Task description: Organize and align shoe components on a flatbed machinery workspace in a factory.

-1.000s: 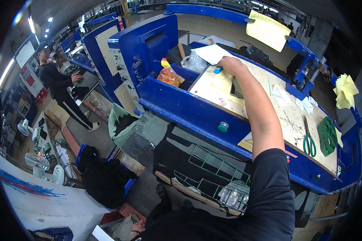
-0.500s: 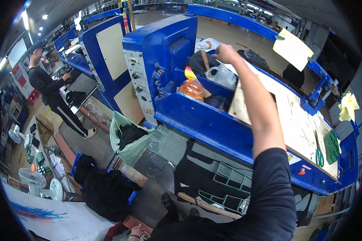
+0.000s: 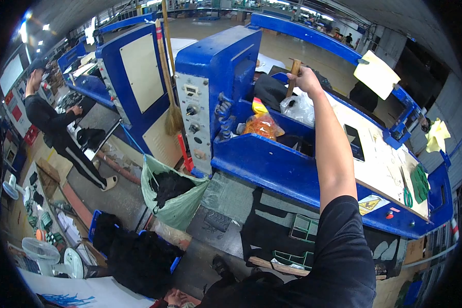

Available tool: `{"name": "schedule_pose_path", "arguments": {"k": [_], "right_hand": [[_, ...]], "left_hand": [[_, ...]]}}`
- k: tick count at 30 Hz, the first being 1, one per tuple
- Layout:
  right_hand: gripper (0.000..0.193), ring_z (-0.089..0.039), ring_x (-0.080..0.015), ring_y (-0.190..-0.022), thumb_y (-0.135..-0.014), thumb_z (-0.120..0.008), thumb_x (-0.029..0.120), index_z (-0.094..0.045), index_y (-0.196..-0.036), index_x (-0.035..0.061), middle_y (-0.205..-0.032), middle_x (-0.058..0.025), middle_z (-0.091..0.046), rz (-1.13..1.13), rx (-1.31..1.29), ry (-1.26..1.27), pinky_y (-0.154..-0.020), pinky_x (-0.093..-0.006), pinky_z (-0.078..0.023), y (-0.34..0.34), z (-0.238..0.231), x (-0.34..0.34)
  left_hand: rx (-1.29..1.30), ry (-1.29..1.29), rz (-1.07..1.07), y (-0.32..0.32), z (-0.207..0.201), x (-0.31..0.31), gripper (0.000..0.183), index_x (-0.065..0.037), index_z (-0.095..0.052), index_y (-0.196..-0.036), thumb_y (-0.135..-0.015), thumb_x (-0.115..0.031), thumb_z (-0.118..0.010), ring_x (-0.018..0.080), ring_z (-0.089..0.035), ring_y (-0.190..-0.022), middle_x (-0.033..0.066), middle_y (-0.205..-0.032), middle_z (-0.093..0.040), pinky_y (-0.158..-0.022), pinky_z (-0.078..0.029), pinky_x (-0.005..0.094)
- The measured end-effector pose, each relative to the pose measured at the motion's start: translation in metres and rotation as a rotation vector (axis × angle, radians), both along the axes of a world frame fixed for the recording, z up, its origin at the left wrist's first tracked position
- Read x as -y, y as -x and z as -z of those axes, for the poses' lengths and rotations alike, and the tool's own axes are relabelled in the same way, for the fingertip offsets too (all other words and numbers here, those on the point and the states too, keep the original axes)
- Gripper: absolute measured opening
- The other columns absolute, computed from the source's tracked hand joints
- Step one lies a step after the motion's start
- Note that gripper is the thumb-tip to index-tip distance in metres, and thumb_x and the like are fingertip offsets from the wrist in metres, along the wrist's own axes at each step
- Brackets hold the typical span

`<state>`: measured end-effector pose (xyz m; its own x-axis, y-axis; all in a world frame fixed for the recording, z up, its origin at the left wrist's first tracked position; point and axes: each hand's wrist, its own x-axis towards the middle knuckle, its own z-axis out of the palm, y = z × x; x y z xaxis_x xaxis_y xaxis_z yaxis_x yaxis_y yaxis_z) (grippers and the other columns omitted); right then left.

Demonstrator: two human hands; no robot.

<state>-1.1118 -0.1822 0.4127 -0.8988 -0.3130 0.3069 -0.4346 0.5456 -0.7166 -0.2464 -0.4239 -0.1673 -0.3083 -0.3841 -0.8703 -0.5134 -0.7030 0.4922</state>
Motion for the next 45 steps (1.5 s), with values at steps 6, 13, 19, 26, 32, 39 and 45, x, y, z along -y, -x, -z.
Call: {"name": "schedule_pose_path", "arguments": {"k": [6,13,19,26,32,39,45], "right_hand": [[0.025,-0.068,-0.0169,-0.096,-0.098,-0.063,0.018,-0.061,-0.113,-0.0016,-0.101,-0.0101,-0.071,-0.216,-0.15,0.351,-0.089,-0.0317,-0.052,-0.052,-0.061,-0.014],[0.025,-0.066,-0.0126,-0.096,-0.095,-0.067,0.024,-0.066,-0.107,0.0018,-0.101,-0.0081,-0.073,-0.137,-0.639,0.536,-0.086,-0.0264,-0.048,-0.098,-0.124,0.052],[0.028,-0.066,-0.0138,-0.097,-0.091,-0.067,0.015,-0.065,-0.115,0.0001,-0.102,-0.0081,-0.071,-0.637,-0.373,0.131,-0.091,-0.0313,-0.05,-0.265,-0.139,0.053],[0.034,-0.058,-0.0334,-0.118,-0.091,-0.065,0.014,-0.06,-0.119,-0.0055,-0.127,-0.0222,-0.06,-1.068,-0.267,0.043,-0.1,-0.0372,-0.044,-0.393,-0.051,0.172],[0.033,-0.052,-0.0365,-0.129,-0.095,-0.062,0.013,-0.06,-0.124,-0.0009,-0.137,-0.0247,-0.053,-0.957,-0.225,0.092,-0.103,-0.0383,-0.044,-0.385,0.017,0.177],[0.029,-0.058,-0.0337,-0.122,-0.087,-0.069,0.008,-0.065,-0.114,-0.0017,-0.132,-0.0201,-0.058,-0.753,0.153,-0.148,-0.093,-0.0376,-0.051,-0.4,0.14,0.034],[0.022,-0.065,-0.0288,-0.107,-0.088,-0.068,0.003,-0.066,-0.108,-0.0047,-0.119,-0.0189,-0.063,-0.452,0.35,-0.177,-0.075,-0.031,-0.057,-0.42,0.202,-0.079]], "left_hand": [[0.076,-0.195,-0.066,0.042,-0.016,0.014,0.042,-0.015,-0.054,-0.134,-0.097,-0.034,-0.062,0.0277,-0.063,-0.069,0.0126,-0.09,-0.067,-0.059,-0.053,0.0435],[-0.2,0.792,0.341,0.139,-0.128,0.024,0.038,0.001,-0.067,-0.082,-0.096,-0.034,-0.061,0.0218,-0.065,-0.06,0.0085,-0.067,-0.067,-0.056,-0.051,0.0334],[-0.717,1.278,0.406,0.306,-0.445,0.015,0.027,-0.002,-0.065,-0.114,-0.1,-0.025,-0.058,0.0202,-0.065,-0.105,0.0099,-0.116,-0.065,-0.092,-0.051,0.0335],[-1.238,0.971,0.083,0.357,-0.528,0.015,0.04,-0.004,-0.047,-0.135,-0.106,-0.031,-0.047,0.0142,-0.065,-0.088,0.0076,-0.102,-0.064,-0.078,-0.055,0.0291],[-1.204,0.5,-0.189,0.354,-0.501,0.077,0.039,-0.017,-0.046,-0.131,-0.105,-0.045,-0.044,0.0076,-0.039,-0.055,-0.0025,-0.071,-0.042,-0.054,-0.04,0.025],[-1.153,0.396,-0.455,0.315,-0.404,0.235,0.036,-0.016,-0.05,-0.114,-0.103,-0.05,-0.046,0.008,-0.037,-0.05,-0.0015,-0.069,-0.044,-0.048,-0.035,0.0257],[-0.913,0.68,-0.575,0.306,-0.377,0.281,0.035,-0.009,-0.051,-0.104,-0.104,-0.044,-0.044,0.0085,-0.04,-0.049,0.0008,-0.071,-0.049,-0.046,-0.037,0.0263]]}}
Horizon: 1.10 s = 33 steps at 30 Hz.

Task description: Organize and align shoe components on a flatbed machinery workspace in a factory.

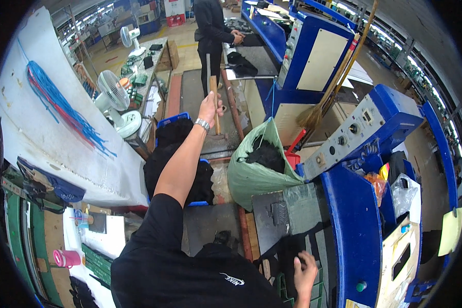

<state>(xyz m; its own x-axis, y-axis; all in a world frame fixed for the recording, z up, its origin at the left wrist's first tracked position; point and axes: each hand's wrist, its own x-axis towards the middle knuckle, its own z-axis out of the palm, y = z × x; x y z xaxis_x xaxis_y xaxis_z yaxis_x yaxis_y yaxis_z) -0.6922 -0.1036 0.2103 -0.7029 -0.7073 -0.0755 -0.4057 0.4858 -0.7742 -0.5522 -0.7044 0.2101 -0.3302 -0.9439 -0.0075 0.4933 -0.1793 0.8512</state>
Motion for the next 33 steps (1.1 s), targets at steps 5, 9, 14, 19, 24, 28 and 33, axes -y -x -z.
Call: {"name": "schedule_pose_path", "arguments": {"k": [5,9,14,19,24,28,33], "right_hand": [[0.022,-0.068,-0.0262,-0.093,-0.088,-0.069,0.006,-0.067,-0.107,-0.0063,-0.108,-0.0171,-0.066,0.098,0.028,-0.046,-0.073,-0.0316,-0.058,-0.012,0.028,-0.024],[0.023,-0.069,-0.0278,-0.09,-0.087,-0.07,0.006,-0.067,-0.106,-0.0058,-0.105,-0.0177,-0.068,0.052,-0.003,-0.041,-0.073,-0.0329,-0.057,-0.022,0.035,-0.02],[0.024,-0.07,-0.0277,-0.092,-0.084,-0.073,0.004,-0.068,-0.106,-0.005,-0.104,-0.0182,-0.069,-0.065,-0.032,-0.089,-0.078,-0.0322,-0.056,-0.029,0.03,-0.011],[0.024,-0.071,-0.0283,-0.09,-0.083,-0.073,0.004,-0.068,-0.105,-0.0053,-0.102,-0.0182,-0.07,-0.061,-0.076,-0.061,-0.077,-0.0323,-0.056,-0.028,0.032,-0.016],[0.033,-0.063,-0.043,-0.103,-0.096,-0.064,0.026,-0.067,-0.116,-0.0007,-0.114,-0.0222,-0.066,-0.128,-0.113,-0.123,-0.088,-0.0452,-0.052,-0.027,0.003,-0.016],[0.035,-0.061,-0.044,-0.108,-0.098,-0.061,0.028,-0.066,-0.118,-0.0004,-0.117,-0.024,-0.065,-0.096,-0.068,-0.165,-0.091,-0.0464,-0.05,-0.032,-0.005,-0.017],[0.036,-0.061,-0.0445,-0.106,-0.098,-0.06,0.028,-0.066,-0.118,-0.0008,-0.116,-0.0247,-0.065,-0.091,-0.055,-0.172,-0.091,-0.0469,-0.05,-0.032,-0.006,-0.019]], "left_hand": [[0.016,0.036,-0.02,-0.006,0.005,0.019,0.033,-0.01,-0.05,-0.101,-0.104,-0.042,-0.043,0.0069,-0.037,-0.045,-0.0012,-0.068,-0.047,-0.041,-0.032,0.0248],[0.022,0.063,-0.007,0.016,-0.003,0.019,0.032,-0.011,-0.05,-0.101,-0.104,-0.042,-0.043,0.007,-0.036,-0.045,-0.0013,-0.066,-0.047,-0.04,-0.03,0.0245],[0.05,0.073,0.005,0.021,-0.005,0.022,0.032,-0.011,-0.05,-0.1,-0.104,-0.042,-0.043,0.007,-0.035,-0.044,-0.0016,-0.066,-0.046,-0.039,-0.03,0.0247],[0.061,0.093,-0.013,0.026,-0.01,0.022,0.034,-0.01,-0.051,-0.098,-0.105,-0.042,-0.041,0.0059,-0.034,-0.041,-0.0034,-0.062,-0.042,-0.037,-0.03,0.0236],[0.148,0.155,-0.047,0.015,-0.011,0.022,0.035,-0.01,-0.051,-0.097,-0.105,-0.042,-0.04,0.0053,-0.034,-0.041,-0.0039,-0.062,-0.041,-0.037,-0.029,0.023],[0.166,0.106,-0.051,0.021,-0.017,0.018,0.033,-0.01,-0.05,-0.097,-0.104,-0.041,-0.041,0.0056,-0.034,-0.041,-0.0037,-0.061,-0.042,-0.037,-0.028,0.0239],[0.176,0.114,-0.059,0.013,-0.015,0.025,0.032,-0.01,-0.05,-0.097,-0.104,-0.04,-0.042,0.0062,-0.033,-0.041,-0.003,-0.061,-0.042,-0.037,-0.028,0.0245]]}}
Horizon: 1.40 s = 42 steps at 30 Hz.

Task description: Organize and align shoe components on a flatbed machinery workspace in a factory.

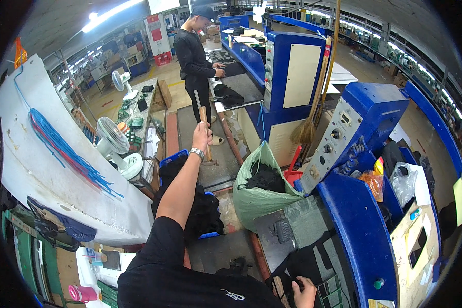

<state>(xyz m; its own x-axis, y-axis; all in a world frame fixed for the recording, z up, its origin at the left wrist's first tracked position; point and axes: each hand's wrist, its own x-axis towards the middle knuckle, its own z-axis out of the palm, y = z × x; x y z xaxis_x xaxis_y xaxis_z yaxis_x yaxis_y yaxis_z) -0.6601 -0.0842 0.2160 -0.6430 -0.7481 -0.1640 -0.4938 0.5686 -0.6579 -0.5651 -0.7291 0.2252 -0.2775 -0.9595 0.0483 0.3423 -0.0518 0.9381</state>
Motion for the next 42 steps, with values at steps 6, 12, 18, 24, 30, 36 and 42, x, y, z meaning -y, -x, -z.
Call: {"name": "schedule_pose_path", "arguments": {"k": [6,12,18,24,30,36,42], "right_hand": [[0.036,-0.062,-0.0435,-0.105,-0.097,-0.061,0.028,-0.066,-0.117,-0.0013,-0.115,-0.024,-0.066,0.015,-0.01,-0.011,-0.09,-0.0461,-0.05,-0.003,0.007,-0.01],[0.035,-0.063,-0.0431,-0.104,-0.097,-0.062,0.027,-0.066,-0.116,-0.0017,-0.114,-0.0239,-0.067,0.035,0.0,0.026,-0.089,-0.046,-0.051,-0.011,0.015,-0.016],[0.035,-0.063,-0.0434,-0.103,-0.097,-0.062,0.029,-0.067,-0.114,-0.0019,-0.112,-0.0242,-0.067,0.044,-0.001,0.042,-0.089,-0.046,-0.051,-0.021,0.02,-0.022],[0.034,-0.063,-0.0431,-0.103,-0.097,-0.061,0.028,-0.067,-0.114,-0.0017,-0.112,-0.0236,-0.067,0.041,-0.005,0.061,-0.089,-0.0455,-0.051,-0.025,0.026,-0.028],[0.034,-0.063,-0.043,-0.103,-0.096,-0.062,0.026,-0.067,-0.114,-0.002,-0.113,-0.0235,-0.067,0.054,-0.01,0.038,-0.088,-0.045,-0.051,-0.029,0.021,-0.028],[0.034,-0.063,-0.0424,-0.104,-0.097,-0.061,0.026,-0.066,-0.115,-0.0025,-0.112,-0.0237,-0.067,0.057,0.012,0.054,-0.089,-0.0447,-0.05,-0.03,0.016,-0.028],[0.031,-0.063,-0.0415,-0.099,-0.096,-0.062,0.025,-0.067,-0.112,-0.0018,-0.108,-0.0224,-0.067,0.066,-0.043,0.079,-0.087,-0.0449,-0.05,-0.028,0.031,-0.032]], "left_hand": [[-0.014,0.006,0.032,-0.001,0.005,-0.003,0.031,-0.011,-0.05,-0.099,-0.104,-0.04,-0.042,0.0063,-0.034,-0.041,-0.0025,-0.061,-0.042,-0.037,-0.028,0.0245],[0.007,-0.002,0.038,-0.003,0.008,-0.01,0.033,-0.01,-0.051,-0.101,-0.104,-0.041,-0.042,0.0064,-0.035,-0.041,-0.0024,-0.061,-0.044,-0.037,-0.03,0.0246],[-0.002,-0.015,0.063,-0.008,0.012,-0.014,0.033,-0.01,-0.052,-0.1,-0.103,-0.041,-0.042,0.0068,-0.036,-0.041,-0.0022,-0.06,-0.044,-0.037,-0.03,0.025],[0.013,-0.024,0.062,-0.009,0.011,-0.018,0.033,-0.01,-0.051,-0.101,-0.103,-0.041,-0.042,0.0077,-0.035,-0.042,-0.001,-0.062,-0.043,-0.038,-0.031,0.0256],[0.02,-0.031,0.074,-0.009,0.011,-0.021,0.033,-0.01,-0.051,-0.1,-0.103,-0.041,-0.041,0.0077,-0.035,-0.042,-0.0013,-0.061,-0.043,-0.039,-0.031,0.0253],[0.021,-0.018,0.101,-0.01,0.013,-0.023,0.033,-0.01,-0.051,-0.099,-0.104,-0.04,-0.04,0.0081,-0.035,-0.043,-0.0012,-0.062,-0.044,-0.04,-0.032,0.0253],[0.0,-0.012,0.078,-0.002,0.016,-0.034,0.034,-0.01,-0.056,-0.114,-0.105,-0.04,-0.041,0.0095,-0.04,-0.046,-0.0001,-0.066,-0.047,-0.042,-0.035,0.0265]]}}
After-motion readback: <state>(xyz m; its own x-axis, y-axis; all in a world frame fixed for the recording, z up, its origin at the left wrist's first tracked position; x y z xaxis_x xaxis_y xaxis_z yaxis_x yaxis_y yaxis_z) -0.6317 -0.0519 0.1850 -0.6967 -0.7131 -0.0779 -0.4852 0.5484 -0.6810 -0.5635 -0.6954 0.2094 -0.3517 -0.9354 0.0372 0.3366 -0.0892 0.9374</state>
